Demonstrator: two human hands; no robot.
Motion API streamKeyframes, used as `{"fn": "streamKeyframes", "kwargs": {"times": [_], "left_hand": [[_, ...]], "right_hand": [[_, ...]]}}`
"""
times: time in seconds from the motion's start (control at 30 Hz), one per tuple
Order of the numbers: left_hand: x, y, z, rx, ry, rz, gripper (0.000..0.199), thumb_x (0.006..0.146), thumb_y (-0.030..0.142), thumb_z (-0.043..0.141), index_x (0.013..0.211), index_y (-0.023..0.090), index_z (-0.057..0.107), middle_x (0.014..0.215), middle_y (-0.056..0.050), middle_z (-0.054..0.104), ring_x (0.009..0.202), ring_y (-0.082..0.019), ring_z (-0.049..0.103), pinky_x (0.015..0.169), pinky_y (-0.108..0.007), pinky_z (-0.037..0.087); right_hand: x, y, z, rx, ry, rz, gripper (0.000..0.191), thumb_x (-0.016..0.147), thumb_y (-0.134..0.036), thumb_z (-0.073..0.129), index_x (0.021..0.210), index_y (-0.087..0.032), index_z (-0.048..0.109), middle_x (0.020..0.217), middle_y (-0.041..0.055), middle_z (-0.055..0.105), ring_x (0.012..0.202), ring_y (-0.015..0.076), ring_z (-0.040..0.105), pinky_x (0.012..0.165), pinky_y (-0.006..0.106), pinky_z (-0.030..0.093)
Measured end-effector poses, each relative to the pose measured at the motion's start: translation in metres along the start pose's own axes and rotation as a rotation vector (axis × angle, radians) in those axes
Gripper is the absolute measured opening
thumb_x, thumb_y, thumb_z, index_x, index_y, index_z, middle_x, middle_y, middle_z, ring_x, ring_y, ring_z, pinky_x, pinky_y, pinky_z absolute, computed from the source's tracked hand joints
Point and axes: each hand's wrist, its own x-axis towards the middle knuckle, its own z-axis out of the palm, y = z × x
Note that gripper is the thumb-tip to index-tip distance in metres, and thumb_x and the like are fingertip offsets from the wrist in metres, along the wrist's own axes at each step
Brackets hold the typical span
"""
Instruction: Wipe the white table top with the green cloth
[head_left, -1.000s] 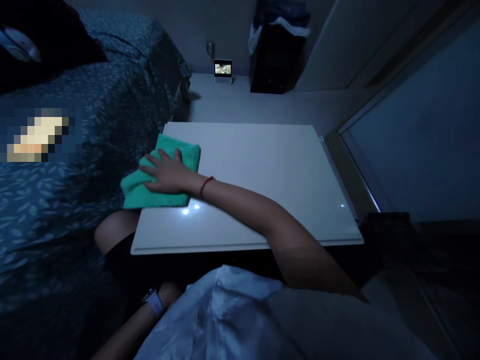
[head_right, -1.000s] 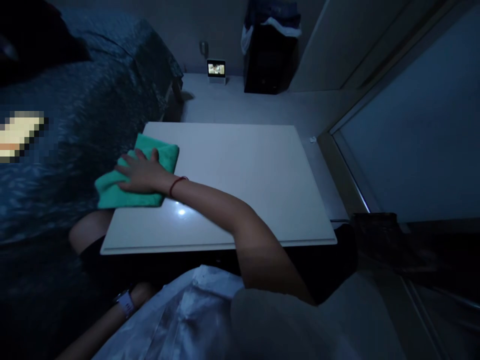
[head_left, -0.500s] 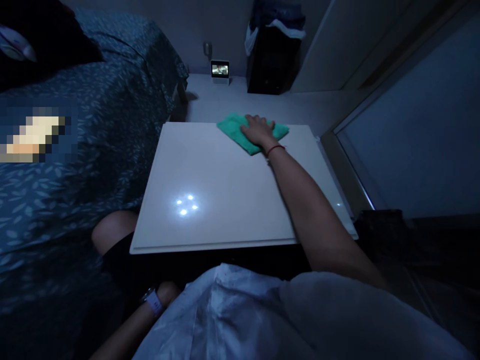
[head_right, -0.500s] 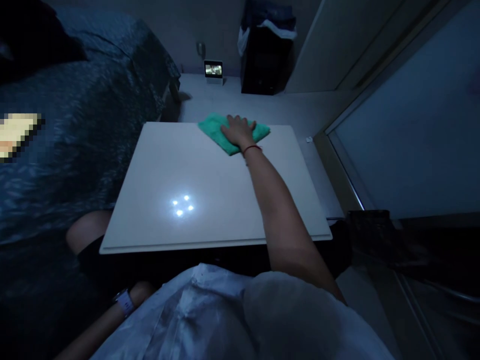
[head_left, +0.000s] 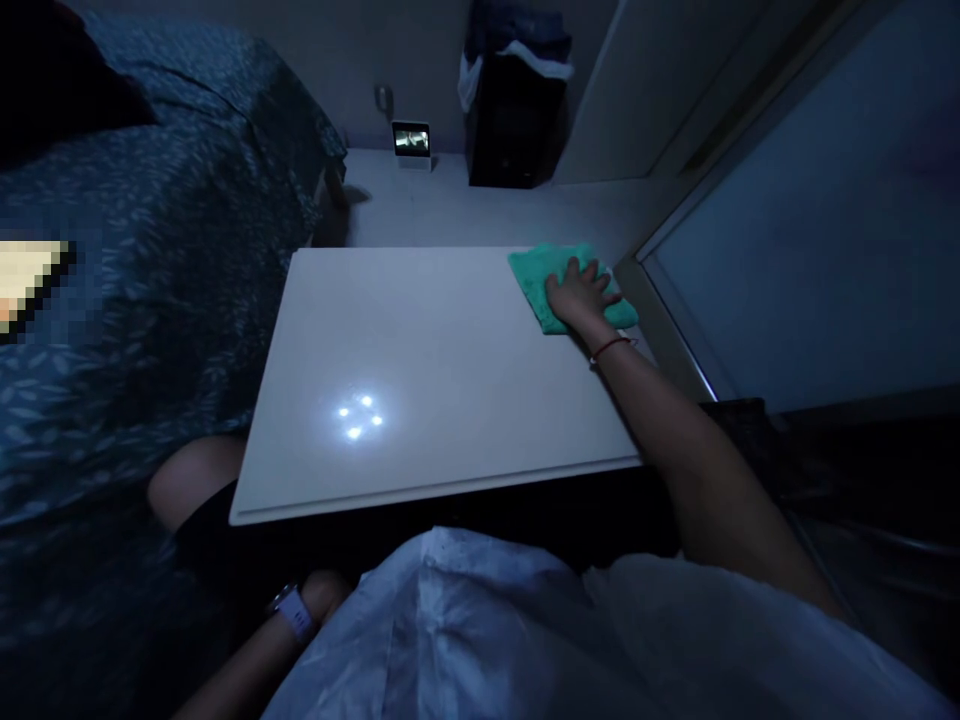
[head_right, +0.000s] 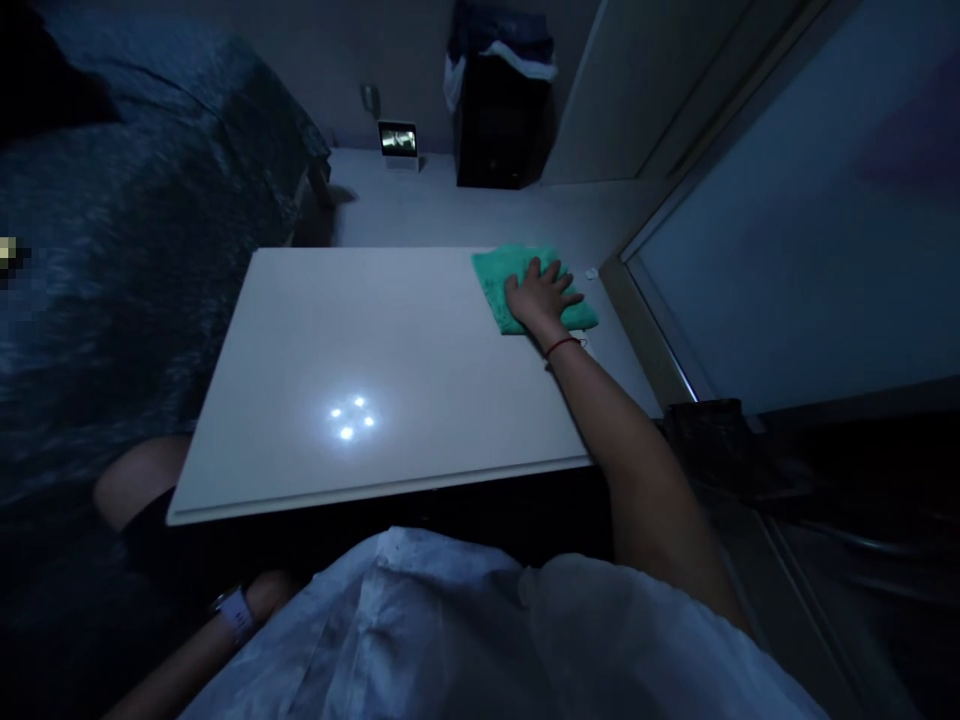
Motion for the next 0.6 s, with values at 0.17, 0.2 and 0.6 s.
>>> {"fn": "streamKeyframes", "kwargs": {"times": [0.17, 0.2, 0.6], "left_hand": [[0.035, -0.015, 0.026, -0.077, 0.056, 0.019, 0.032, 0.082, 0.004, 0.055, 0.105, 0.008, 0.075, 0.114, -0.013, 0.067, 0.109, -0.026, 0.063, 0.094, -0.028, 0.046], [0.042, -0.016, 0.029, -0.084, 0.052, 0.014, 0.030, 0.076, 0.002, 0.057, 0.098, 0.010, 0.076, 0.110, -0.012, 0.068, 0.105, -0.026, 0.064, 0.091, -0.029, 0.047], [0.041, -0.019, 0.039, -0.153, 0.186, 0.038, 0.019, 0.080, 0.011, 0.051, 0.072, 0.011, 0.068, 0.099, -0.012, 0.070, 0.095, -0.025, 0.064, 0.082, -0.029, 0.046]], "right_hand": [[-0.027, -0.049, 0.007, -0.026, -0.061, -0.171, 0.067, 0.098, -0.049, 0.035, 0.157, -0.016, 0.029, 0.164, 0.0211, 0.019, 0.146, 0.0495, 0.017, 0.104, 0.079, 0.014], [-0.034, -0.064, 0.009, -0.014, -0.076, -0.223, 0.069, 0.098, -0.050, 0.036, 0.157, -0.016, 0.029, 0.164, 0.0213, 0.019, 0.146, 0.0498, 0.016, 0.105, 0.079, 0.013], [-0.169, -0.246, 0.044, 0.177, -0.267, -1.166, 0.088, 0.084, -0.079, 0.037, 0.158, -0.033, 0.026, 0.166, 0.0068, 0.018, 0.146, 0.0524, 0.011, 0.106, 0.079, 0.008]]}}
